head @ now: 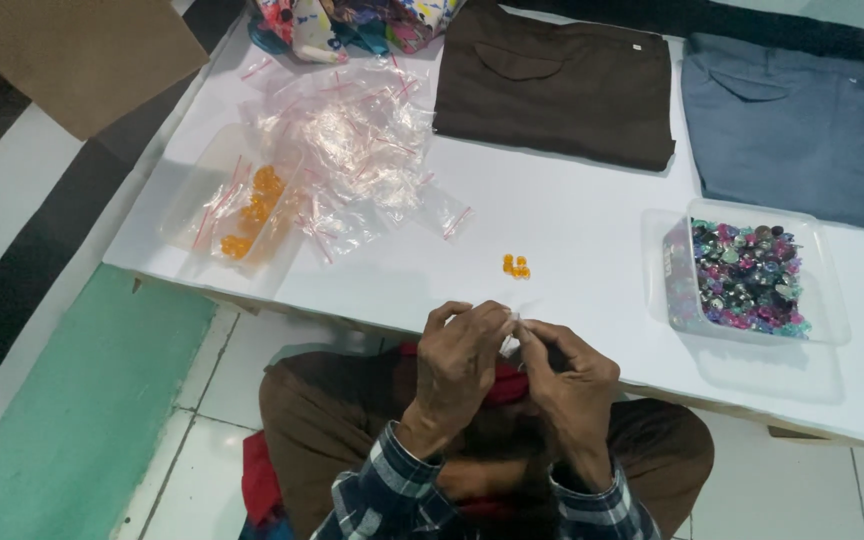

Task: Bagging small colorful buttons into plastic bags

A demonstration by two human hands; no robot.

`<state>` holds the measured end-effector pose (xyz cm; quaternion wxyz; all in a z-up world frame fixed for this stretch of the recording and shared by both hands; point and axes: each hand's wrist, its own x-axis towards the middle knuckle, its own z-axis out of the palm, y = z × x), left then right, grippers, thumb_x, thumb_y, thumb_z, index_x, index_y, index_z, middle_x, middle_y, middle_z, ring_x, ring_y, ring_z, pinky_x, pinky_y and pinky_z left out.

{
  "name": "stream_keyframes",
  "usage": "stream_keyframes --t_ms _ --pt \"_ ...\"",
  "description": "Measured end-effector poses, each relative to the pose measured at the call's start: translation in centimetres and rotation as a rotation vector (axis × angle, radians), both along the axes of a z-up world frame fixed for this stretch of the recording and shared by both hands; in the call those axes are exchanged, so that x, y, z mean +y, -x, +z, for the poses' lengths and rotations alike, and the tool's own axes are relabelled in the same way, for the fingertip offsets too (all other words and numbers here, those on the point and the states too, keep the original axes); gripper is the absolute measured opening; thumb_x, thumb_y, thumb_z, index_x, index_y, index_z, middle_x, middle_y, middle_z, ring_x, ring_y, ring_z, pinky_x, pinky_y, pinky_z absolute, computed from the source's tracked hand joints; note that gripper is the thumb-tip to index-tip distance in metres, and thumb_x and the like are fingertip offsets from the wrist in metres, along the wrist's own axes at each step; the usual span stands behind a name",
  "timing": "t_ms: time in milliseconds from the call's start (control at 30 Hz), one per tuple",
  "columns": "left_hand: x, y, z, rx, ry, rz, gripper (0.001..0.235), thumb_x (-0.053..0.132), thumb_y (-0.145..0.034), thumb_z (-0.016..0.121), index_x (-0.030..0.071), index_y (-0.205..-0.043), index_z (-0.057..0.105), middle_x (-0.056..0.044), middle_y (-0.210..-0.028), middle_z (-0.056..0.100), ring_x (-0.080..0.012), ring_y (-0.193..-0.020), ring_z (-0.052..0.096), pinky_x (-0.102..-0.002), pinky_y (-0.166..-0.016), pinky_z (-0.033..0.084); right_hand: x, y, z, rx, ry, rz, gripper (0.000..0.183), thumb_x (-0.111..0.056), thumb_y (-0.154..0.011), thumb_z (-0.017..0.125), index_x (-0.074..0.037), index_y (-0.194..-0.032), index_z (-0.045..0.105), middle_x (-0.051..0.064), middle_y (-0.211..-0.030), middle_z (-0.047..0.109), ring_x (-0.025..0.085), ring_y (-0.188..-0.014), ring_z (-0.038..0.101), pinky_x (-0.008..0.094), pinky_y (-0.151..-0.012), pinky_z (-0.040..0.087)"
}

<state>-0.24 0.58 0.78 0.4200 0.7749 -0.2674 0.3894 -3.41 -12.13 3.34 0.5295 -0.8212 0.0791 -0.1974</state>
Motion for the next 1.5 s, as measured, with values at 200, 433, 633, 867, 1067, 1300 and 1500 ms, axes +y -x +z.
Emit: stream_keyframes --t_ms 200,433,633,867,1067,1300,1500 --pt "0.4 0.4 1.6 -0.008 -0.116 0.129 0.013 -0.006 -0.099 0.055 -0.001 -0.109 0.060 -0.012 -0.101 0.069 -0.0256 -0.080 0.064 -0.036 -0.083 0.049 1.2 0.3 2.1 -0.239 0.186 0.025 0.010 0.000 -0.093 0.066 -0.004 -0.099 0.072 0.006 -0.084 0.076 0.014 -0.075 0.074 0.025 -0.074 0.058" --pt "-0.5 0.8 -1.4 0.039 -0.130 0.138 0.043 -0.006 -0.097 0.059 0.000 -0.139 0.053 -0.017 -0.112 0.070 -0.0312 -0.099 0.071 -0.041 -0.088 0.058 -0.3 -1.1 -0.5 -0.515 0.572 0.115 0.017 0.006 -0.094 0.069 0.001 -0.109 0.069 0.012 -0.104 0.074 0.023 -0.091 0.073 0.032 -0.084 0.060" --pt "0.2 1.3 0.0 0.068 -0.012 0.107 0.015 -0.006 -0.097 0.057 -0.006 -0.112 0.061 -0.020 -0.103 0.069 -0.0344 -0.090 0.070 -0.043 -0.083 0.058 -0.1 -0.9 -0.3 -0.586 0.631 0.426 0.044 0.013 -0.085 0.063 0.001 -0.127 0.063 0.022 -0.120 0.069 0.034 -0.106 0.071 0.040 -0.095 0.059" --pt "-0.2 2.4 0.5 0.318 0.185 0.155 0.012 0.007 -0.092 0.070 0.007 -0.104 0.068 -0.011 -0.110 0.068 -0.0245 -0.087 0.073 -0.032 -0.070 0.062 0.6 -1.1 -0.9 -0.468 0.490 0.216 0.028 0.009 -0.088 0.067 0.000 -0.114 0.066 0.014 -0.112 0.071 0.026 -0.102 0.071 0.034 -0.094 0.057" --pt "0.2 2.1 1.2 0.164 -0.022 0.299 0.008 0.007 -0.093 0.069 0.008 -0.100 0.066 -0.011 -0.099 0.064 -0.0299 -0.088 0.064 -0.043 -0.076 0.049 0.4 -1.8 -0.5 -0.553 0.543 0.357 0.033 0.007 -0.092 0.069 0.001 -0.124 0.062 0.019 -0.122 0.067 0.031 -0.109 0.068 0.038 -0.098 0.058" --pt "-0.4 1.0 -0.1 0.300 0.122 0.374 0.007 0.008 -0.083 0.075 0.009 -0.089 0.073 -0.010 -0.096 0.064 -0.0262 -0.083 0.063 -0.043 -0.076 0.047 1.0 -1.9 -1.5 -0.556 0.617 0.254 0.040 0.008 -0.096 0.066 0.004 -0.133 0.054 0.020 -0.124 0.064 0.033 -0.116 0.065 0.038 -0.100 0.059" --pt "0.0 0.8 0.0 0.499 0.312 0.124 0.020 0.002 -0.092 0.067 0.007 -0.111 0.065 -0.004 -0.061 0.057 -0.0143 -0.051 0.053 -0.031 -0.049 0.047 1.5 -2.4 -1.7 -0.599 0.584 0.214 0.026 0.006 -0.098 0.066 0.004 -0.122 0.057 0.017 -0.120 0.067 0.026 -0.109 0.070 0.029 -0.094 0.062"
